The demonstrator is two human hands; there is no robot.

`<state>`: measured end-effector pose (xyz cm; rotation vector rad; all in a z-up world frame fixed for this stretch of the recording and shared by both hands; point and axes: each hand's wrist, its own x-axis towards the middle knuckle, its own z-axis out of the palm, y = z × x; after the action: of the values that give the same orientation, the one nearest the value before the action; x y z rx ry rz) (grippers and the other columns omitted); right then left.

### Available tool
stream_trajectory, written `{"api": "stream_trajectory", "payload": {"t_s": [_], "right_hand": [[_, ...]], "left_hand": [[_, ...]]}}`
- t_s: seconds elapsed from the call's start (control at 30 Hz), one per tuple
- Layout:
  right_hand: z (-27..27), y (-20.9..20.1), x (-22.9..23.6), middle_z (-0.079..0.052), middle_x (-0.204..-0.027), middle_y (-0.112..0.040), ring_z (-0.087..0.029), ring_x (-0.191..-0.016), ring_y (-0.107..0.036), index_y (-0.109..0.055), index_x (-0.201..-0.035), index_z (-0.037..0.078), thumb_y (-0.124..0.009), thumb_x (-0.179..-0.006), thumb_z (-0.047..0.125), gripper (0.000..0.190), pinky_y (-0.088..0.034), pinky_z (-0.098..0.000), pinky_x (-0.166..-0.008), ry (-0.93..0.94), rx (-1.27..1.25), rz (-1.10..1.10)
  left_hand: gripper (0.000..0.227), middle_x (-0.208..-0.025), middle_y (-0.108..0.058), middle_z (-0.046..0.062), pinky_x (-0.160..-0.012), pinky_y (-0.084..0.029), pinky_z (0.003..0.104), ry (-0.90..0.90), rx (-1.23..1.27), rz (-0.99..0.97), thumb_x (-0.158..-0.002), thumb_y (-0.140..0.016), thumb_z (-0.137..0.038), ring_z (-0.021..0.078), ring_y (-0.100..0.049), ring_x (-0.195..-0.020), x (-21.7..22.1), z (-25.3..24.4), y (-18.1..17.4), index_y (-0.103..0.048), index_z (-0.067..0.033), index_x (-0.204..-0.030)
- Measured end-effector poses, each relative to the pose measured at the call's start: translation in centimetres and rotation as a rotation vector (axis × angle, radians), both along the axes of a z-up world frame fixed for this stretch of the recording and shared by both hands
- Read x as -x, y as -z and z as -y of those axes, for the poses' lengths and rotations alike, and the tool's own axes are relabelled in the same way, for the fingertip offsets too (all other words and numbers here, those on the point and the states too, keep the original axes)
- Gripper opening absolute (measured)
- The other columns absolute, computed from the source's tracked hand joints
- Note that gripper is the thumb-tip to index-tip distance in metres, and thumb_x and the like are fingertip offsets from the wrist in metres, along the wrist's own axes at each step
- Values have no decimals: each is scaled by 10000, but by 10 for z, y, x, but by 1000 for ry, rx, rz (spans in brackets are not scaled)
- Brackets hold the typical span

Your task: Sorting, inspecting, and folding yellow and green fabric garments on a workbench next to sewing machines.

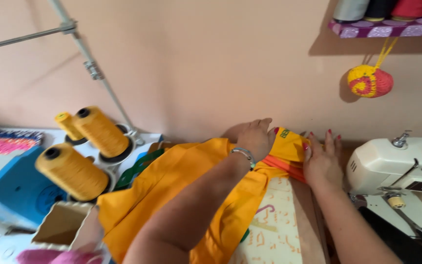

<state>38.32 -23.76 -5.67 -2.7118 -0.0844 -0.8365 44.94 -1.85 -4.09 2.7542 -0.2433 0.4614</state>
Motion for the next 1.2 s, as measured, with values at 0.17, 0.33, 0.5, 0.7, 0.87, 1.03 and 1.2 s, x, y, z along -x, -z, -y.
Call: {"api": "stream_trajectory", "payload": {"t_s": [0.17, 0.33, 0.5, 0.7, 0.87, 1.03, 1.2], "right_hand": [[6, -14, -14, -247, -1497, -579, -420, -1464, -468, -615, -1458, 175, -436, -1068, 411, 490, -349, -514, -1215, -71, 327, 63], [-15, -25, 29, -114, -1358, -750, -362, -1257, -665, -792, -1290, 240, -641, -1030, 362, 324, -532, -425, -1081, -124, 310, 336], [-82, 6, 96, -55, -1153, -760, -277, -1075, -689, -754, -1154, 145, -709, -846, 181, 314, -543, -415, -929, -632, 51, -160], [-93, 48, 110, -231, -1498, -475, -446, -1219, -549, -598, -1359, 154, -714, -708, 35, 672, -487, -499, -1045, -472, 187, 0], [-76, 54, 87, -140, -1515, -505, -403, -1193, -532, -588, -1448, 255, -640, -820, 137, 641, -473, -480, -1021, -441, 299, -42], [-95, 6, 105, -80, -1495, -535, -366, -1194, -569, -594, -1433, 260, -723, -803, 224, 644, -515, -453, -965, -506, 371, -62], [-85, -7, 88, -35, -1419, -623, -218, -1232, -645, -751, -1215, 191, -602, -932, 58, 346, -542, -358, -962, -623, -100, -202]], "left_hand": [[472, -1351, -628, 51, -1012, -485, 497, 42, 144, 93, -944, -515, -383, 289, -604, -1257, 164, -53, -95, -571, -224, -1385], [508, -1419, -587, 128, -1117, -302, 625, -69, -140, 272, -858, -665, -507, 366, -530, -1281, 325, -111, -93, -666, -192, -1256], [648, -1470, -565, 166, -1158, -248, 619, 119, 74, -7, -840, -756, -389, 357, -502, -1354, 407, -128, -14, -602, -102, -1401], [719, -1569, -463, 111, -1220, -117, 605, 171, -67, -16, -858, -743, -345, 329, -348, -1485, 420, -134, 51, -518, -70, -1484], [584, -1528, -515, 128, -1199, -233, 574, 152, -53, 143, -878, -725, -251, 346, -429, -1430, 418, -135, 44, -585, -55, -1410], [549, -1491, -552, 172, -1109, -354, 560, 163, 9, 203, -841, -648, -179, 380, -504, -1352, 411, -141, 34, -608, -25, -1367], [164, -1137, -760, 150, -915, -529, 493, 122, 318, 277, -952, -581, -95, 355, -700, -1050, 389, -145, 16, -721, -18, -984]]}}
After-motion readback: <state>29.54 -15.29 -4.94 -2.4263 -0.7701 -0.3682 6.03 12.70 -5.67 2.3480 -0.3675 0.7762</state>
